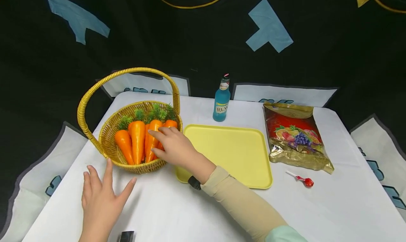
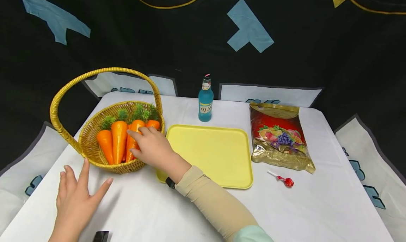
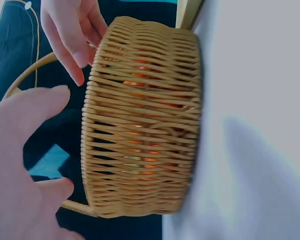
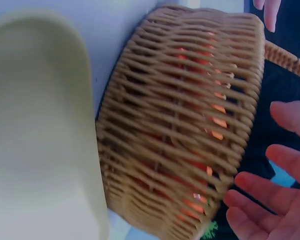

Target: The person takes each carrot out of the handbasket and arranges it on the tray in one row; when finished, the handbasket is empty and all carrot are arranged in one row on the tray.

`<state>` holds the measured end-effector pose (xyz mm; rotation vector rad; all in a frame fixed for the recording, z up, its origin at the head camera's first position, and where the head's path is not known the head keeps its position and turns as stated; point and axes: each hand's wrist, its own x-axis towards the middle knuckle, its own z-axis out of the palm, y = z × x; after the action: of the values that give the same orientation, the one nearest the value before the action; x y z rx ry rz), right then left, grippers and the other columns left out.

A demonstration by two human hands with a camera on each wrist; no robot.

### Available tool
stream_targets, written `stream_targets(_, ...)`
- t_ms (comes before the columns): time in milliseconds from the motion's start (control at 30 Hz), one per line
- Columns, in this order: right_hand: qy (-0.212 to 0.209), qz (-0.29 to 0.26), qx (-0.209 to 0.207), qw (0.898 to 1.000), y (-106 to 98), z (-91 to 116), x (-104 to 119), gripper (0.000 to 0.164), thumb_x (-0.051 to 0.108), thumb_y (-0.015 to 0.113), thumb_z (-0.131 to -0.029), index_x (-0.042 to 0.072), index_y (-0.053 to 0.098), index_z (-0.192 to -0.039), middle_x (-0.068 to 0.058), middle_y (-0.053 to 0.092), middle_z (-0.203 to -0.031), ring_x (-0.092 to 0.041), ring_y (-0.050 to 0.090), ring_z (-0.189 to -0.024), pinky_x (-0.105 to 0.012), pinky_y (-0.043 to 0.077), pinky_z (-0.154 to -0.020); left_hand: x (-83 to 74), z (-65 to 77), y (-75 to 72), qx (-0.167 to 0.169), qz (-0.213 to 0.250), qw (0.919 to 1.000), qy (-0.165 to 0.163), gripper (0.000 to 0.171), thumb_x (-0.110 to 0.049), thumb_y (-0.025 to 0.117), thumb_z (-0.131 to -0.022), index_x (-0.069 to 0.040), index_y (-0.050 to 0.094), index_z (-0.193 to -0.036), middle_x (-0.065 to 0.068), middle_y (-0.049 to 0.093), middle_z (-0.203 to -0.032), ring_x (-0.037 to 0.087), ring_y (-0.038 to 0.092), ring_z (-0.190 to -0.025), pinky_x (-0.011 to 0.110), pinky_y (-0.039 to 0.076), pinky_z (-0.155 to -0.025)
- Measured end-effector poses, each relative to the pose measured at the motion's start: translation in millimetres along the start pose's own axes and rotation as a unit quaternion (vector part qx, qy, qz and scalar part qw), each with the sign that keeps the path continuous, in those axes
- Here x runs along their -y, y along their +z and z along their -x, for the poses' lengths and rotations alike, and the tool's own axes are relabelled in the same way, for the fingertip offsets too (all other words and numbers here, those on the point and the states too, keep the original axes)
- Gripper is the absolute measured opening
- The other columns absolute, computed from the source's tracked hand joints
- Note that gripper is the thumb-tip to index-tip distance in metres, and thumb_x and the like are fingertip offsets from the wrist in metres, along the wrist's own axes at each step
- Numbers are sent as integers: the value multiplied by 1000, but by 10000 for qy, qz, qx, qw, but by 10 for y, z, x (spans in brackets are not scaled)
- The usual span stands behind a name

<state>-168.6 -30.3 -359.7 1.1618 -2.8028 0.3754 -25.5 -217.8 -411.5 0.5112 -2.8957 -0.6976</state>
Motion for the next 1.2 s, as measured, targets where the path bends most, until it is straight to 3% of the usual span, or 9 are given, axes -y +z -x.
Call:
stream_targets(200, 468, 298, 51, 9984, 101, -54, -3, 45, 36, 60, -94, 17, 56, -135, -2, 61, -116, -19, 53, -102, -25, 47, -87, -47, -4, 96, 299, 745, 9952, -555, 96, -54, 65, -86, -15, 12, -156, 34, -15, -151, 51, -12, -138, 75, 5, -106)
stream_targets(367, 457, 938, 115, 9945, 156, -142, 21, 43, 38, 57, -95, 18, 57, -134, -2, 64, -111, -16, 54, -97, -26, 43, -86, -59, -61, 122, 444, 1477, 9863, -579, 97, -50, 69, -86, -25, 7, -156, 29, -10, -154, 55, -1, -138, 75, 13, -104)
stream_targets(500, 391, 1174, 295, 9919, 236, -233, 60, 44, 41, 55, -96, 20, 56, -134, 0, 65, -110, -14, 54, -94, -27, 41, -85, -78, -151, 164, 449, 2018, 9771, -501, 96, -47, 70, -86, -27, 7, -156, 21, -10, -157, 48, 0, -141, 73, 15, -106)
stream_targets(667, 578, 874, 588, 9928, 341, -345, 114, 44, 44, 53, -97, 28, 53, -138, 2, 66, -114, -14, 56, -100, -24, 40, -85, -95, -219, 246, 148, 2690, 9628, -222, 94, -34, 75, -85, -17, 15, -156, 15, -4, -160, 41, 9, -143, 65, 22, -110)
stream_targets(867, 1031, 442, 528, 9923, 375, -485, 176, 41, 48, 53, -96, 37, 55, -136, 4, 66, -113, -14, 55, -99, -23, 46, -77, -93, -248, 309, -297, 3145, 9488, -7, 87, -22, 76, -85, -13, 22, -153, 13, 4, -159, 40, 14, -142, 62, 18, -113)
stream_targets(1033, 1506, 309, 457, 9870, 404, -549, 193, 39, 51, 58, -93, 42, 58, -131, 5, 66, -108, -13, 56, -97, -22, 50, -71, -98, -264, 371, -612, 3309, 9415, 185, 82, -14, 77, -84, -10, 29, -150, 8, 5, -159, 33, 13, -143, 64, 24, -109)
stream_targets(1200, 1807, -244, 379, 9825, 412, -561, 176, 39, 46, 65, -90, 41, 60, -128, 1, 64, -110, -13, 59, -78, -22, 45, -49, -119, -272, 399, -729, 3353, 9391, 205, 79, -13, 77, -84, -9, 31, -149, 5, 2, -160, 27, 9, -144, 63, 22, -111)
